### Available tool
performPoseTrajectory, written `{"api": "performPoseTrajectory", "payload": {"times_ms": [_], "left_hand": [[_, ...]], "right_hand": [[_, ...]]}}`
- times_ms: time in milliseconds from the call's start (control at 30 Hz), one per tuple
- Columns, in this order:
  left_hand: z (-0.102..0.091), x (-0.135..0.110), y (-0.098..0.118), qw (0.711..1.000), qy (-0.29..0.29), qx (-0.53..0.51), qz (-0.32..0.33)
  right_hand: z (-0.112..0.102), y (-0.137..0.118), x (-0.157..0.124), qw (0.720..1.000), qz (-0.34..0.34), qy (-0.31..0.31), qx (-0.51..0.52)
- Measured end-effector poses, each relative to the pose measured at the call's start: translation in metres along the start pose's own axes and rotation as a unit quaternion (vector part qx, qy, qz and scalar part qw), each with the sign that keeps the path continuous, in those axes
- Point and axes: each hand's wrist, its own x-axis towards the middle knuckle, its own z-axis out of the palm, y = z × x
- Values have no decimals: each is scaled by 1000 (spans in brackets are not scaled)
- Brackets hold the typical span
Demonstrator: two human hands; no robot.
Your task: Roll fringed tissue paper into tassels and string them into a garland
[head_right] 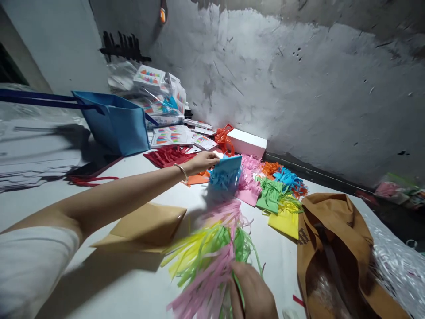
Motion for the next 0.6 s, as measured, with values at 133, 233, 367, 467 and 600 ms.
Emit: {"api": "performPoseTrajectory", "payload": {"times_ms": [133,233,367,467,600], "left_hand": [[11,-57,32,993,-3,-115,-7],[18,-98,54,983,7,-183,5],[9,-139,73,971,38,-231,39],[-5,-165,79,965,37,-239,104],[-22,-207,81,962,67,-195,181]], "right_hand": [[17,-13,81,999,-41,21,14],[42,-24,123,995,-37,89,-24],[56,-48,133,991,-11,128,-21],[46,-71,129,983,47,146,102],[28,-103,127,925,137,134,327]]}}
